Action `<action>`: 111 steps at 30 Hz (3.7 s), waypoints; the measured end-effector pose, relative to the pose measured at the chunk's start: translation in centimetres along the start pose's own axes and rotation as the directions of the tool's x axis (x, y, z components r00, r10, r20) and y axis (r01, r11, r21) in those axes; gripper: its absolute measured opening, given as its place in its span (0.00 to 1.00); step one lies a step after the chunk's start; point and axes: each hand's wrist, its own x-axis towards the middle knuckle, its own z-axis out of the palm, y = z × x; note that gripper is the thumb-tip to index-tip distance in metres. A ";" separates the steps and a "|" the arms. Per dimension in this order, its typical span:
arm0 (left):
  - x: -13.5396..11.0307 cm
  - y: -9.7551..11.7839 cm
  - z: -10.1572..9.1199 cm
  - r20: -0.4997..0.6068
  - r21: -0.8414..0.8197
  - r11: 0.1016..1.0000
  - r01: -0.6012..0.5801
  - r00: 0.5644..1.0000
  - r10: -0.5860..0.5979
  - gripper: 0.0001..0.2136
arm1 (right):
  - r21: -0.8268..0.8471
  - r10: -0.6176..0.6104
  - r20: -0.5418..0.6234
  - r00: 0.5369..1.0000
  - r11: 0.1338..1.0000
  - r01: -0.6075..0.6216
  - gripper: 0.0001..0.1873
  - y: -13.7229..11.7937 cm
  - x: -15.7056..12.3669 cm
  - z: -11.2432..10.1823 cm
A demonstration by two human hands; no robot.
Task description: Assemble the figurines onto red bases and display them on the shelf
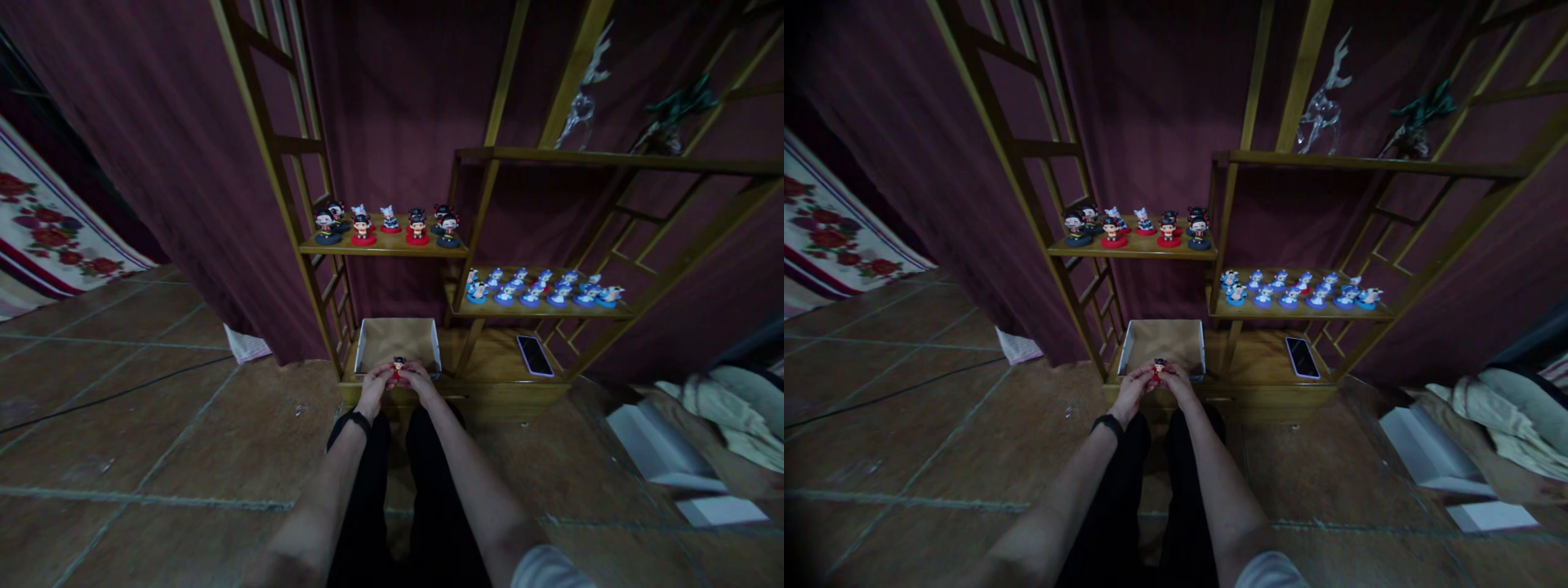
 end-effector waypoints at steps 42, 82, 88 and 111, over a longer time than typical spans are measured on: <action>-0.5 1.0 0.0 0.057 -0.119 0.982 0.147 0.988 -0.141 0.02 | 0.022 0.007 0.138 0.990 1.000 -0.010 0.23 0.0 0.2 -0.4; -0.5 0.8 0.0 -0.033 -0.122 0.991 0.062 0.997 -0.067 0.05 | 0.109 0.064 0.067 0.996 0.991 -0.071 0.11 -0.6 -0.2 -0.2; -0.6 0.9 0.0 0.020 -0.093 0.991 0.100 0.995 -0.099 0.05 | 0.106 0.078 0.075 0.994 0.991 -0.086 0.08 -0.5 -0.1 -0.3; -0.9 1.1 -0.1 0.041 -0.142 0.985 0.095 0.995 -0.090 0.07 | 0.072 0.063 0.119 0.991 0.995 -0.072 0.12 -0.4 -0.1 -0.4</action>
